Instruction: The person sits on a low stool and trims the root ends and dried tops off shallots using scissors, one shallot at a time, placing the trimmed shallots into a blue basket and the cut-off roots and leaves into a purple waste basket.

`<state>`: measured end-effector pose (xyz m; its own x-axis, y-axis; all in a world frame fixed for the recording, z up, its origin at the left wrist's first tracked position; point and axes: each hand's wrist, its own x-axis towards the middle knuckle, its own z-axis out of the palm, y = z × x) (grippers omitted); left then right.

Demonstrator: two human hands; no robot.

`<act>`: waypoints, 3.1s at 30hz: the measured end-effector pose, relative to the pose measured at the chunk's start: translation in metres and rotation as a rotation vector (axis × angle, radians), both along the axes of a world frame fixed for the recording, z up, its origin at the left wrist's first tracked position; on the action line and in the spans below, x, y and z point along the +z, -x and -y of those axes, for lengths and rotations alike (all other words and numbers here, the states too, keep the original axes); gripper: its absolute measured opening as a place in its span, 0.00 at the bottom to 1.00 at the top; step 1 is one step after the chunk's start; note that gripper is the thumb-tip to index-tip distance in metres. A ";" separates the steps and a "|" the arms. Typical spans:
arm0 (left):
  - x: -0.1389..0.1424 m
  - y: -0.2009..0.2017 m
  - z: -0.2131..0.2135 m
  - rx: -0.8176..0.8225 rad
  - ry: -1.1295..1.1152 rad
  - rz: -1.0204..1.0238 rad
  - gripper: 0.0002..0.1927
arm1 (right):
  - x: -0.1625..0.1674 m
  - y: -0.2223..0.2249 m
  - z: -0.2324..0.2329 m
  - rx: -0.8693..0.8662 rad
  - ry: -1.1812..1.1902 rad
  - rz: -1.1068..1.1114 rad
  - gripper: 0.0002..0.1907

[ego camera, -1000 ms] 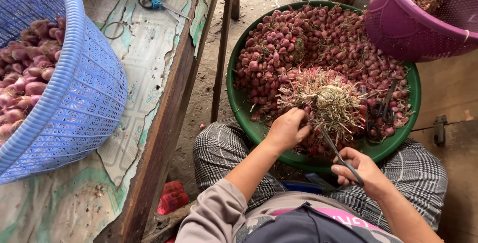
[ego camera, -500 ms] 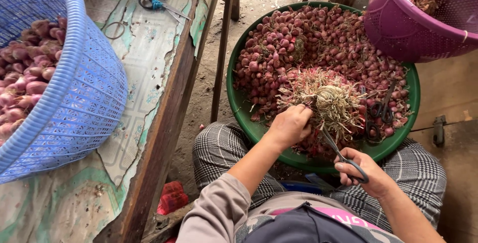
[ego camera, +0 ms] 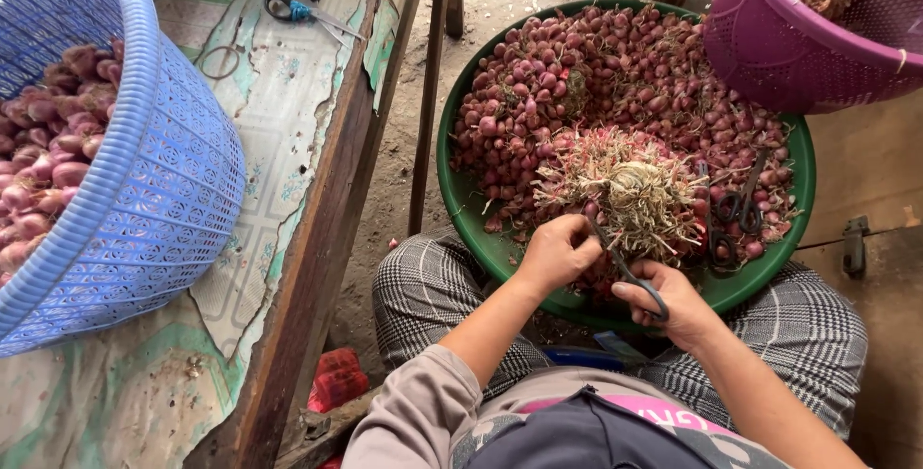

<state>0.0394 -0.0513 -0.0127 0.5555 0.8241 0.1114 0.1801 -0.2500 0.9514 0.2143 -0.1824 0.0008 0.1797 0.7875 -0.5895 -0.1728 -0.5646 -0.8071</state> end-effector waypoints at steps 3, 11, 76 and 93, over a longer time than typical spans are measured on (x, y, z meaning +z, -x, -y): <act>-0.015 0.003 -0.010 0.015 0.555 0.220 0.10 | 0.000 -0.013 0.009 0.049 0.048 0.016 0.22; -0.025 0.009 0.009 -0.014 -0.097 -0.073 0.13 | 0.001 -0.035 0.036 0.126 -0.003 0.003 0.22; -0.031 0.034 0.017 0.024 -0.151 -0.224 0.18 | 0.003 -0.036 0.022 0.340 0.052 0.106 0.26; -0.043 0.048 -0.007 -0.254 0.649 0.052 0.15 | 0.013 -0.015 -0.001 0.372 0.154 0.094 0.28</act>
<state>-0.0082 -0.0442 -0.0556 0.7470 0.5781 -0.3282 0.1419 0.3437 0.9283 0.2291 -0.1817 0.0136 -0.0423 0.7128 -0.7001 0.1366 -0.6900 -0.7108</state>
